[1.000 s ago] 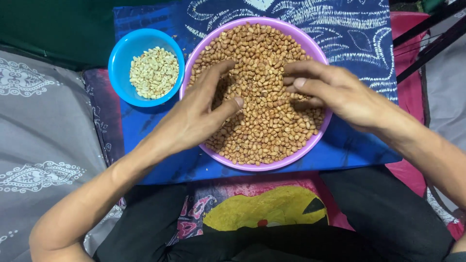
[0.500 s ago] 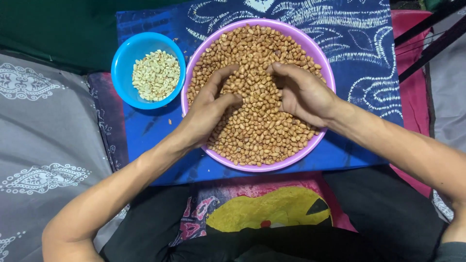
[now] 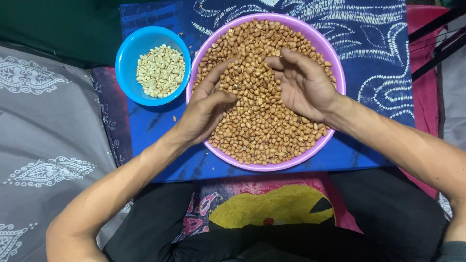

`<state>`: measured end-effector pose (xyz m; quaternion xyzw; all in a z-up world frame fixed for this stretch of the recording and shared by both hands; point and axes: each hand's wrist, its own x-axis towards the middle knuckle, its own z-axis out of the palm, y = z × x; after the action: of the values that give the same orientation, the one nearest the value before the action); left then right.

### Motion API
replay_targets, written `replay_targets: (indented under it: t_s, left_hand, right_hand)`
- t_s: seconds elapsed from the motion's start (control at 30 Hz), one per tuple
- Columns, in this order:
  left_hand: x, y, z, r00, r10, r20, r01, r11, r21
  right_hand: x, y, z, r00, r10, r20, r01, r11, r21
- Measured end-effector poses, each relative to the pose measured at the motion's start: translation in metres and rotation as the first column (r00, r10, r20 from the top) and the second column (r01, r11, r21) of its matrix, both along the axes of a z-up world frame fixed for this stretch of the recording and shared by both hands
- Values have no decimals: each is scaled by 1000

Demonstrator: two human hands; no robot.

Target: Manually sorting nuts by picking out specific ones from a large bowl and placing them into a smaller bowl.

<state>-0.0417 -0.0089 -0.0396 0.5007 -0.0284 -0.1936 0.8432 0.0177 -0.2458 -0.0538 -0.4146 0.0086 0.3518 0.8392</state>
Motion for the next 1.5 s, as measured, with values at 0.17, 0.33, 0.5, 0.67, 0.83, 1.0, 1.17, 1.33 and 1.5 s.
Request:
replay_targets:
  t_s: [0.17,0.33,0.5,0.67,0.83,1.0,1.17,1.33,1.5]
  left_hand:
    - [10,10,-4,989,-96,-111,75,981,-176]
    - [9,12,-7,987,-82,-135,53,976,-211]
    - [11,11,-7,990,-101,-102,73,967,-243]
    - [12,9,-2,984,-115,-133,76,961,-266]
    - [12,9,1,983,-123,-135,84,961,-263]
    - [12,14,-17,971,-73,-228,-9,941,-339]
    - [13,11,-4,983,-134,-129,86,942,-324]
    - [13,12,-6,985,-155,-76,115,919,-378]
    - [12,11,1,976,-128,-174,70,950,-305]
  right_hand:
    - [-12,-1,13,998,18,-64,-1,967,254]
    - [-15,4,26,999,32,1,-32,986,164]
    - [-17,5,30,1000,15,-14,-13,987,160]
    - [-18,6,32,999,-23,-24,25,997,78]
    - [-16,2,27,997,-53,-47,58,994,94]
    - [-12,-4,34,994,31,107,-34,999,28]
    - [-9,-5,60,948,119,295,-91,990,-108]
    - [-5,-10,70,911,139,389,-78,983,-168]
    - [-7,-10,76,952,92,293,-33,979,-200]
